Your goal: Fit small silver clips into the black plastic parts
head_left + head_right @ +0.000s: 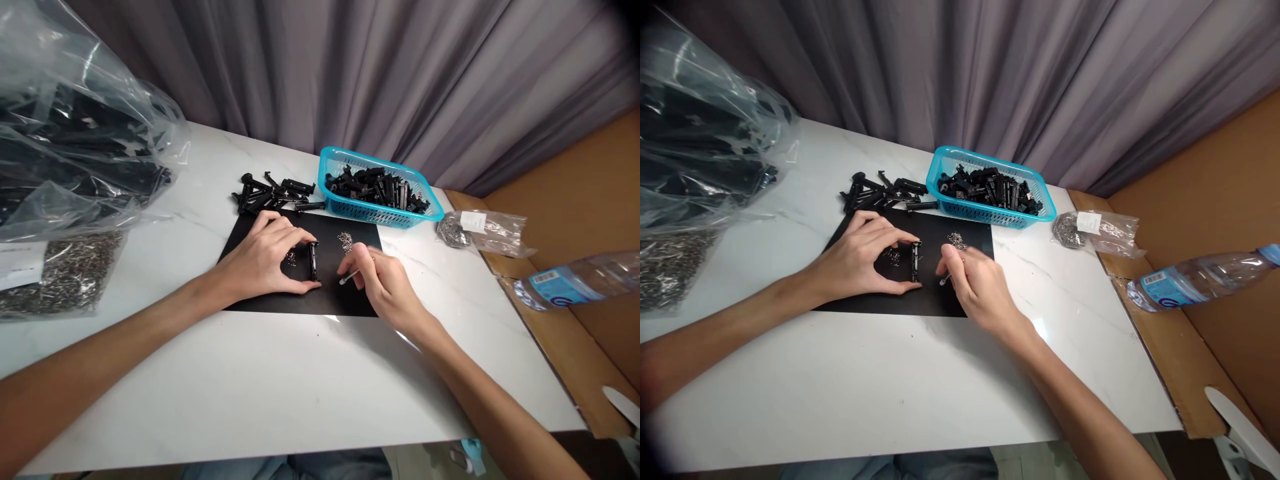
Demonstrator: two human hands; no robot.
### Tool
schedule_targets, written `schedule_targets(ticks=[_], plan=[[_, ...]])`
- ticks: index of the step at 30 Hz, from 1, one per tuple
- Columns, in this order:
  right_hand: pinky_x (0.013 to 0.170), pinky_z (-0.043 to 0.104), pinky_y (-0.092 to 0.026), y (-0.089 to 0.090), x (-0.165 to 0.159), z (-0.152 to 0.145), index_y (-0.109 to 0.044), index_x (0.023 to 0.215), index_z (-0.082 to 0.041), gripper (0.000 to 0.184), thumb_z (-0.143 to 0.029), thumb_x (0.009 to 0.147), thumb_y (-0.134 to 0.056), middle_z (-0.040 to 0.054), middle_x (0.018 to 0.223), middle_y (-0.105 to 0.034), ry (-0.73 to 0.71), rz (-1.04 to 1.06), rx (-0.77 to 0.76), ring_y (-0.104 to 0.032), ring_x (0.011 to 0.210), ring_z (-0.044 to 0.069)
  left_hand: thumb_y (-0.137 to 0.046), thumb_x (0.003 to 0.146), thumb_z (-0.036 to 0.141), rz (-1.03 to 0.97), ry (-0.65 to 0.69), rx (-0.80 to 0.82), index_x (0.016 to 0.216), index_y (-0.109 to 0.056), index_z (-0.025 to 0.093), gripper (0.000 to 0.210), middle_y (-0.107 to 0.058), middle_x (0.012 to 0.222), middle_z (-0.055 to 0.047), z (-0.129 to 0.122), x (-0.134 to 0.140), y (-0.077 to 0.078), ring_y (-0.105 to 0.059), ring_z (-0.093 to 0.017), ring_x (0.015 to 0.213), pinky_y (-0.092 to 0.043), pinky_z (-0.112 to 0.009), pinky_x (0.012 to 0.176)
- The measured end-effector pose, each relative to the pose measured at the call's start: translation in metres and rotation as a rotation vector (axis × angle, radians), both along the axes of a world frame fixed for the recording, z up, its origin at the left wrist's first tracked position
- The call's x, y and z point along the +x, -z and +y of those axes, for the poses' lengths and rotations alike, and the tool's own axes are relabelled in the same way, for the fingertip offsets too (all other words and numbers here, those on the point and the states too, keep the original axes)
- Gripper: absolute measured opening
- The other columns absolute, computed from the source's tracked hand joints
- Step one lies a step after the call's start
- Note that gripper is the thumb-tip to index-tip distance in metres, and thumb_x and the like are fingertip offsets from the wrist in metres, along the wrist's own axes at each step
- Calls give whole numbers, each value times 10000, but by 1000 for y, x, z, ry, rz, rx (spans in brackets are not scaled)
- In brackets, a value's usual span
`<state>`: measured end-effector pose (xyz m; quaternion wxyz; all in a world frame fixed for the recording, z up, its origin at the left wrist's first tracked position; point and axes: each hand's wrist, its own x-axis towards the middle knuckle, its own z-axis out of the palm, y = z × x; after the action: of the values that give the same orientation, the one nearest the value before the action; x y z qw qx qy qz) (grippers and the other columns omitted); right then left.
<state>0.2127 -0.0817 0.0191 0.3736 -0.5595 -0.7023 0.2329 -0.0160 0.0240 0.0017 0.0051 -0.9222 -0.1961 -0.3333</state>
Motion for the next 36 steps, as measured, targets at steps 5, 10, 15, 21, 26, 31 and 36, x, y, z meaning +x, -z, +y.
schedule_targets(ticks=[5, 10, 15, 21, 26, 31, 36], plan=[[613, 273, -461, 3, -3, 3, -704, 868, -199, 402, -549, 1028, -585, 7, 728, -658, -104, 296, -160, -588, 656, 137, -843, 760, 498, -6, -1, 0, 1159, -663, 176, 543, -755, 973, -67, 1, -1, 2, -677, -261, 903, -438, -467, 979], [679, 271, -531, 5, -5, 6, -707, 881, -191, 302, -473, 986, -676, 19, 801, -698, -142, 356, -191, -640, 716, 140, -849, 745, 462, -9, 6, -9, 1141, -678, 164, 524, -749, 970, -72, 1, -1, 1, -666, -266, 904, -433, -467, 979], [688, 281, -556, 9, -9, 8, -734, 897, -184, 300, -473, 971, -696, 29, 806, -720, -148, 407, -219, -657, 713, 141, -851, 734, 469, -6, -16, -68, 1117, -685, 187, 504, -751, 952, -58, 1, -1, 1, -660, -263, 909, -426, -463, 981], [677, 283, -566, 12, -11, 11, -793, 912, -148, 326, -458, 963, -708, 55, 805, -750, -186, 480, -215, -664, 689, 142, -859, 710, 481, 26, -46, -162, 1044, -687, 168, 489, -696, 866, -34, 3, 0, -1, -638, -239, 869, -427, -442, 970], [667, 281, -568, 13, -12, 13, -810, 929, -140, 350, -469, 968, -698, 59, 805, -756, -210, 508, -230, -672, 687, 142, -881, 639, 454, 40, -73, -249, 1030, -688, 161, 525, -650, 840, -28, 4, 1, -1, -597, -252, 902, -427, -424, 959], [676, 292, -565, 17, -14, 15, -801, 919, -147, 371, -500, 965, -693, 62, 813, -758, -219, 514, -243, -680, 704, 153, -887, 620, 443, 38, -77, -263, 1025, -673, 164, 536, -645, 838, -13, 4, 2, -1, -577, -224, 841, -427, -395, 929], [679, 300, -529, 14, -14, 14, -780, 920, -161, 408, -528, 1006, -624, 44, 794, -717, -214, 444, -228, -641, 704, 154, -879, 646, 457, 32, -70, -225, 1024, -665, 162, 526, -647, 845, -23, 4, 2, 1, -586, -241, 878, -420, -402, 938]])
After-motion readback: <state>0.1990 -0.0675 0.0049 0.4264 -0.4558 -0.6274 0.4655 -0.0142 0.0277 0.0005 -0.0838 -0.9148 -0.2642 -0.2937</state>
